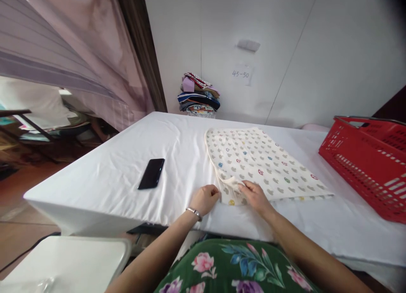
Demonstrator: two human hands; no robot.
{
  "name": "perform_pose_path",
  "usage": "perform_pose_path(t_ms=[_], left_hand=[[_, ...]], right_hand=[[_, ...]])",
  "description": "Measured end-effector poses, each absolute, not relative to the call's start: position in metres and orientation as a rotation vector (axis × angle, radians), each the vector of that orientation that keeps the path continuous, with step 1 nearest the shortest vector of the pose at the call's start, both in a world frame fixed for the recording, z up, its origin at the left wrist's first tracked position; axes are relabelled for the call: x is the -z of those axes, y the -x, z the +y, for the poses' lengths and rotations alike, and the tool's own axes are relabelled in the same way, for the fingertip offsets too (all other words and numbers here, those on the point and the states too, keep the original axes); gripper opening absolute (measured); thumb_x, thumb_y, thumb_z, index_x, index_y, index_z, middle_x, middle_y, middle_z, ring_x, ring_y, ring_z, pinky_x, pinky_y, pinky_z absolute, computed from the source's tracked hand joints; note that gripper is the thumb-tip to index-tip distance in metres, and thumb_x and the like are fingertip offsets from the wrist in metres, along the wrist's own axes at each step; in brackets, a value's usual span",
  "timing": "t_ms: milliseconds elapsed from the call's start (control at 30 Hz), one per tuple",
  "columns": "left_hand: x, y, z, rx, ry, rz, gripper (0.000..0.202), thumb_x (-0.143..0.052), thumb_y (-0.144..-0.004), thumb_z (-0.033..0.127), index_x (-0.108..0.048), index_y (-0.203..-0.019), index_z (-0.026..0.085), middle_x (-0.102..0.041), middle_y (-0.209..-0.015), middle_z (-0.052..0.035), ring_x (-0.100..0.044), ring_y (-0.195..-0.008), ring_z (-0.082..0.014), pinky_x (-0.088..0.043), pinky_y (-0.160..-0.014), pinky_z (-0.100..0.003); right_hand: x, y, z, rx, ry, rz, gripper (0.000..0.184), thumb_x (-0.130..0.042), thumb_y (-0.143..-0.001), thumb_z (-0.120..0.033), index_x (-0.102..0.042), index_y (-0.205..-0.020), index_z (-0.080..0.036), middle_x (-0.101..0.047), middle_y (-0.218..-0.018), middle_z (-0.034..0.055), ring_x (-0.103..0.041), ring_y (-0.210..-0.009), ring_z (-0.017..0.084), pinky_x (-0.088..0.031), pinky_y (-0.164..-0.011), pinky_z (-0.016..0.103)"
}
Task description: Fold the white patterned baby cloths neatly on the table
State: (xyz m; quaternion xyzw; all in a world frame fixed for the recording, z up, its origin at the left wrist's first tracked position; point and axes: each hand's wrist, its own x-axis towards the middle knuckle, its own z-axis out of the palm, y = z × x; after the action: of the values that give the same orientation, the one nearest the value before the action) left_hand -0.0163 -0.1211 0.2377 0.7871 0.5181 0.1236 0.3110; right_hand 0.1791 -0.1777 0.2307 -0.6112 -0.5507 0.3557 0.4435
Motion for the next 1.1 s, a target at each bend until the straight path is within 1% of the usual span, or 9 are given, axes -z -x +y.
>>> perform_pose_path(t_ms=[100, 167, 233, 400, 500, 733, 900, 1000, 1100], left_hand=[[-0.239, 0.013, -0.133, -0.355, -2.178, 1.345, 0.026, -0.055, -0.075, 0.039, -0.061, -0.094, 0.023, -0.061, -0.088, -0.0003, -0.058, -0.073, -0.0130, -0.041, -0.064, -0.023], [-0.241, 0.011, -0.140, -0.328, -2.287, 1.273, 0.033, -0.058, -0.073, 0.037, -0.057, -0.103, 0.025, -0.057, -0.098, -0.0011, -0.058, -0.079, -0.0143, -0.042, -0.069, -0.024], [-0.242, 0.008, -0.143, -0.262, -2.393, 1.217, 0.034, -0.058, -0.072, 0.031, -0.056, -0.106, 0.027, -0.054, -0.102, -0.0014, -0.057, -0.085, -0.0160, -0.043, -0.071, -0.025], [-0.238, 0.005, -0.140, -0.161, -2.608, 1.178, 0.015, -0.046, -0.081, 0.022, -0.058, -0.089, 0.022, -0.052, -0.096, -0.0036, -0.055, -0.085, -0.0165, -0.043, -0.063, -0.025], [-0.240, 0.006, -0.141, -0.179, -2.755, 1.081, 0.014, -0.041, -0.083, 0.018, -0.055, -0.079, 0.019, -0.052, -0.090, -0.0039, -0.053, -0.082, -0.0156, -0.043, -0.062, -0.025], [-0.249, 0.015, -0.152, -0.336, -2.837, 1.008, 0.010, -0.044, -0.082, 0.015, -0.052, -0.076, 0.018, -0.052, -0.085, -0.0026, -0.050, -0.077, -0.0137, -0.043, -0.062, -0.023], [-0.239, 0.021, -0.155, -0.419, -2.825, 0.940, 0.007, -0.048, -0.080, 0.016, -0.050, -0.074, 0.018, -0.051, -0.082, -0.0021, -0.049, -0.074, -0.0131, -0.044, -0.062, -0.024], [-0.236, 0.023, -0.155, -0.485, -2.811, 0.902, 0.007, -0.048, -0.080, 0.017, -0.051, -0.074, 0.019, -0.051, -0.082, -0.0020, -0.050, -0.074, -0.0128, -0.044, -0.063, -0.023], [-0.237, 0.022, -0.153, -0.536, -2.798, 0.870, 0.007, -0.047, -0.080, 0.017, -0.051, -0.075, 0.018, -0.051, -0.086, -0.0024, -0.051, -0.077, -0.0124, -0.044, -0.066, -0.023]], right_hand=[[-0.237, -0.182, -0.178, -0.974, 1.441, -1.173, 0.033, -0.050, -0.080, -0.046, -0.059, -0.073, -0.015, -0.051, -0.061, -0.0023, -0.046, -0.061, 0.012, -0.037, -0.056, 0.022], [-0.238, -0.182, -0.181, -0.991, 1.415, -1.142, 0.034, -0.051, -0.079, -0.047, -0.061, -0.077, -0.014, -0.054, -0.065, -0.0012, -0.047, -0.063, 0.012, -0.038, -0.058, 0.022], [-0.241, -0.181, -0.183, -0.977, 1.402, -1.146, 0.035, -0.052, -0.079, -0.047, -0.063, -0.082, -0.014, -0.057, -0.068, -0.0001, -0.049, -0.066, 0.013, -0.039, -0.059, 0.023], [-0.253, -0.177, -0.188, -0.846, 1.383, -1.162, 0.039, -0.050, -0.082, -0.045, -0.063, -0.100, -0.013, -0.063, -0.078, 0.0031, -0.054, -0.076, 0.017, -0.044, -0.069, 0.026], [-0.253, -0.174, -0.191, -0.743, 1.401, -1.223, 0.039, -0.047, -0.084, -0.042, -0.061, -0.108, -0.014, -0.065, -0.088, 0.0056, -0.057, -0.086, 0.020, -0.046, -0.077, 0.029], [-0.215, -0.163, -0.194, -0.463, 1.322, -1.878, 0.032, -0.041, -0.084, -0.021, -0.060, -0.110, -0.020, -0.060, -0.113, 0.0082, -0.052, -0.109, 0.021, -0.040, -0.097, 0.041], [-0.208, -0.158, -0.203, -0.301, 1.327, -2.192, 0.039, -0.044, -0.079, -0.017, -0.055, -0.117, -0.015, -0.055, -0.121, 0.0114, -0.047, -0.116, 0.023, -0.038, -0.100, 0.044], [-0.205, -0.155, -0.207, -0.153, 1.359, -2.219, 0.048, -0.046, -0.076, -0.015, -0.049, -0.124, -0.013, -0.051, -0.125, 0.0134, -0.045, -0.118, 0.025, -0.038, -0.099, 0.046], [-0.200, -0.151, -0.206, -0.065, 1.400, -2.179, 0.048, -0.047, -0.079, -0.019, -0.046, -0.127, -0.013, -0.051, -0.126, 0.0148, -0.047, -0.116, 0.026, -0.040, -0.097, 0.048]])
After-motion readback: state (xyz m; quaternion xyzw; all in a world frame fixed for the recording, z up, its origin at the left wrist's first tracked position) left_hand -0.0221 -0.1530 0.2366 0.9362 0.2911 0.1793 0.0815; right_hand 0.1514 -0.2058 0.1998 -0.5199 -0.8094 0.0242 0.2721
